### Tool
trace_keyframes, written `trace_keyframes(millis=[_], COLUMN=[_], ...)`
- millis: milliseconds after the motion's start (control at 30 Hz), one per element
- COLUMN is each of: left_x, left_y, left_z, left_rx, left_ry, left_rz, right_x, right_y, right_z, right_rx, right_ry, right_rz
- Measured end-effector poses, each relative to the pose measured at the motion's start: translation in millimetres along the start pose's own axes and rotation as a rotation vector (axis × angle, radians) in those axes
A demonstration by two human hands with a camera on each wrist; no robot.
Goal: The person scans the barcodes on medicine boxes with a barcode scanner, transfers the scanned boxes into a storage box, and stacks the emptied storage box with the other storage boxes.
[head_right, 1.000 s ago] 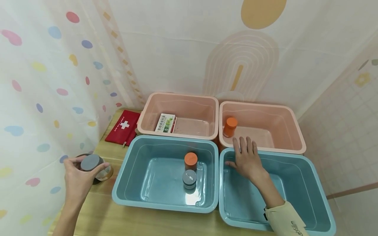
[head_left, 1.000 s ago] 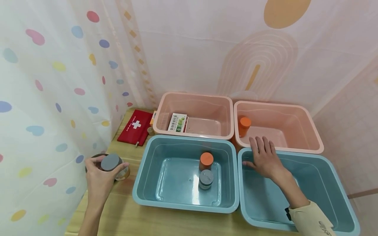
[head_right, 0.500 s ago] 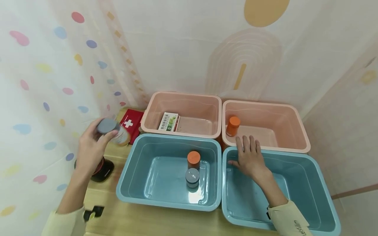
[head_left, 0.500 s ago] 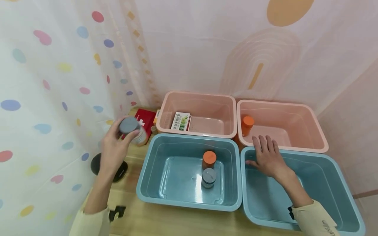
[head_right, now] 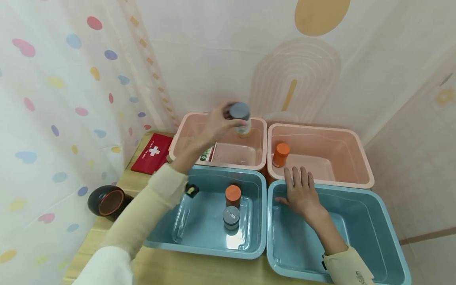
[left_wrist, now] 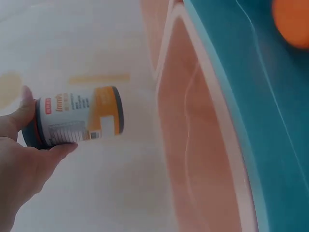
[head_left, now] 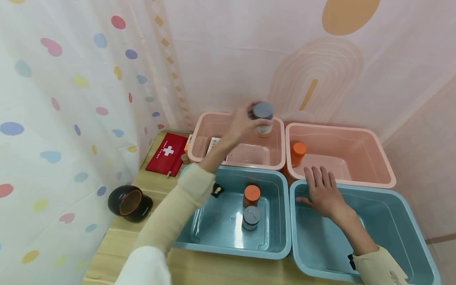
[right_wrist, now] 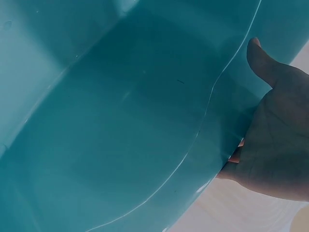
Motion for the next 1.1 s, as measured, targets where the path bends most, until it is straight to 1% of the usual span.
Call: trace_keyframes(millis=[67,167,233,333,467,567,733,833,900,967,1100], left_x=[-25.3,-57.5,-75.5,-98.2,-121.5,-140.6,-177.2,-195.3,-204.0,-210.8,-221.5], left_y=[-12.5,-25.1,-30.1,-35.6,-42.4,-47.1,-49.2,-48.9,-48.9,-48.8,-48.8], left_z=[2.2,3.7,5.2,8.9,10.5,6.1,-6.2,-9.2,-9.3,-9.2,-8.4], left_rx=[0.013,0.022,0.019,-0.003,-0.029,-0.038,-0.013,0.008,0.018,0.046,0.098], left_ry=[-0.001,0.007,0.026,0.036,-0.04,-0.089,-0.07,-0.084,-0.133,-0.198,-0.334], left_rz=[-0.055,-0.129,-0.172,-0.208,-0.216,-0.229,-0.267,-0.283,-0.281,-0.28,-0.308], right_x=[1.4,1.4,1.6,3.2,4.0,0.1,-8.1,-5.3,-1.9,1.7,1.7], right_y=[1.9,3.6,4.6,5.1,2.3,0.9,4.3,7.8,9.8,11.6,16.8], right_z=[-3.6,-7.5,-8.9,-10.2,-10.0,-7.8,-4.2,-7.1,-10.0,-12.5,-10.6], right_rx=[-0.017,-0.023,-0.017,-0.01,0.008,0.02,0.053,0.061,0.055,0.056,0.076], right_ry=[-0.005,-0.001,0.002,0.016,0.028,0.022,0.053,0.056,0.049,0.046,0.069], right_rz=[-0.013,-0.016,-0.006,0.001,-0.003,-0.008,0.01,0.027,0.025,0.031,0.048])
Point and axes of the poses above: each hand's wrist, its own y-axis away from the middle knuckle, its own x-axis out of the back of the hand, z = x × y, the point moved 5 cm from there along -y, towards the middle knuckle, and after that the axes turned 9 degrees about -y, right-handed, at the moved point
